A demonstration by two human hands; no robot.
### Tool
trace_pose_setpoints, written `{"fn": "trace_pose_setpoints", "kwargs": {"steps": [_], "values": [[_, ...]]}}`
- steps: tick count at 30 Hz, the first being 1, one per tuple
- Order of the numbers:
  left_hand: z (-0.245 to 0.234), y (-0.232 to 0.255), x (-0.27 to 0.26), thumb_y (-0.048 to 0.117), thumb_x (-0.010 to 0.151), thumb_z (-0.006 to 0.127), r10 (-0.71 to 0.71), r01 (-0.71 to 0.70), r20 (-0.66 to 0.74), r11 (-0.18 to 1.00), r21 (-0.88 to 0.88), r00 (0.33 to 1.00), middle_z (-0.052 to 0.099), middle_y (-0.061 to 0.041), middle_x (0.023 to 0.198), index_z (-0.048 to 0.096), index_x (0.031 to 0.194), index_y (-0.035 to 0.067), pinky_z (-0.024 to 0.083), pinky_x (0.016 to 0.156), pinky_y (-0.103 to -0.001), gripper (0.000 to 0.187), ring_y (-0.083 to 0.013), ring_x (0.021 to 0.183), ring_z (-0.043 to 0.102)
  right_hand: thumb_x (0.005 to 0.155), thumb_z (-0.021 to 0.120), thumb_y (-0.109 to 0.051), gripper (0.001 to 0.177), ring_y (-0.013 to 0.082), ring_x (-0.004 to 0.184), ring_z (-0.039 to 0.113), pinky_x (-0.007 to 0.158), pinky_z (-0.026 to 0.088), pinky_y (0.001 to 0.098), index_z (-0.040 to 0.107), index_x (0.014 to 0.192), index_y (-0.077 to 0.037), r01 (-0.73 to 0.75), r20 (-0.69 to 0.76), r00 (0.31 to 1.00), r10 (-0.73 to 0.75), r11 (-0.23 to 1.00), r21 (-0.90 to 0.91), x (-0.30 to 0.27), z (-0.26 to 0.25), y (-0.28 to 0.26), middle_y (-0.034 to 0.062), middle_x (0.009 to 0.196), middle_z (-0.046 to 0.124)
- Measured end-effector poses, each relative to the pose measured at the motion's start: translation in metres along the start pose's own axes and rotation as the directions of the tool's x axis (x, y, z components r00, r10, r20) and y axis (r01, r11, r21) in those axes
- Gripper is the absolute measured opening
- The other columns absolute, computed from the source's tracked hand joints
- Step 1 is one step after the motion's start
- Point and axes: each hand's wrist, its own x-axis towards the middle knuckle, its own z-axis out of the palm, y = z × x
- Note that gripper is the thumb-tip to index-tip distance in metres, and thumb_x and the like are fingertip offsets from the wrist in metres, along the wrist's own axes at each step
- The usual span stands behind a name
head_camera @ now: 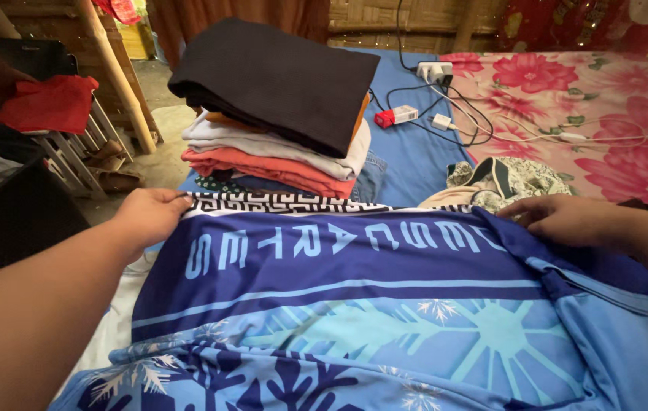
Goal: The person folds a dark pair of shorts and then a blue patterned shirt on a pillow on the bed. The person smooths and aligns each garment before folding it into a compact rectangle and placing it on a growing stack of folded clothes.
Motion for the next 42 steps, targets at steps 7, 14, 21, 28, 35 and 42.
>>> {"fn": "trace_pose_setpoints", "kwargs": {"steps": [7,14,21,28,35,42], "values": [[-0.010,0.033,-0.036,0.027,0.089,0.075,0.148,-0.121,-0.222,0.984,0.129,0.964,0.079,-0.012,0.102,0.081,0.115,0.019,0.054,0.083,-0.036,0.027,-0.0241,0.089,0.073,0.092,0.075,-0.020,0.033,0.0158,0.102,0.074,0.097,0.055,0.0317,0.077,0.124,-0.014,0.000,-0.206,0.977,-0.053,0.969,-0.248,-0.020,-0.009,-0.001,0.0063,0.111,0.079],[-0.029,0.046,-0.068,0.027,0.093,0.075,0.129,-0.108,-0.330,0.991,0.081,0.935,0.078,-0.011,0.098,0.081,0.114,0.018,0.052,0.074,-0.037,0.023,-0.0214,0.081,0.069,0.089,0.080,-0.030,0.032,0.0208,0.086,0.075,0.081,0.060,0.0388,0.081,0.116,-0.014,0.026,-0.443,0.888,-0.120,0.977,-0.213,-0.054,-0.021,0.005,0.0084,0.098,0.080],[-0.046,0.058,-0.096,0.014,0.099,0.067,0.015,-0.095,-0.175,0.882,-0.462,0.985,0.076,-0.003,0.102,0.077,0.121,0.011,0.044,0.060,-0.026,0.025,-0.0149,0.076,0.064,0.086,0.082,-0.030,0.030,0.0203,0.087,0.077,0.087,0.057,0.0363,0.082,0.113,-0.017,0.105,-0.590,0.728,-0.349,0.907,-0.408,-0.108,-0.016,0.005,0.0073,0.097,0.083],[-0.073,0.060,-0.155,0.012,0.098,0.059,0.047,-0.143,-0.176,0.797,-0.586,0.983,0.075,-0.003,0.112,0.073,0.121,0.011,0.057,0.080,-0.028,0.027,-0.0156,0.100,0.073,0.085,0.075,-0.015,0.021,0.0171,0.088,0.076,0.085,0.057,0.0319,0.081,0.104,-0.008,0.341,-0.634,0.581,-0.511,0.860,-0.380,-0.162,0.011,0.028,0.0084,0.092,0.080],[-0.078,0.014,-0.223,0.007,0.098,0.065,0.058,-0.154,-0.169,0.754,-0.638,0.984,0.072,-0.005,0.105,0.074,0.116,0.003,0.054,0.080,-0.025,0.020,-0.0108,0.090,0.067,0.087,0.075,-0.006,0.017,0.0155,0.077,0.072,0.073,0.056,0.0302,0.077,0.103,-0.001,0.417,-0.726,0.528,-0.441,0.879,-0.230,-0.209,0.074,0.060,0.0121,0.085,0.079],[-0.064,-0.038,-0.265,0.013,0.097,0.067,-0.097,0.028,-0.300,0.974,-0.225,0.949,0.073,-0.006,0.083,0.083,0.101,0.009,0.042,0.060,-0.029,0.017,-0.0142,0.067,0.055,0.087,0.078,-0.006,0.017,0.0217,0.055,0.066,0.052,0.055,0.0345,0.084,0.103,-0.004,-0.069,-0.735,0.625,-0.261,0.920,-0.385,-0.246,0.124,0.080,0.0161,0.069,0.069]]}}
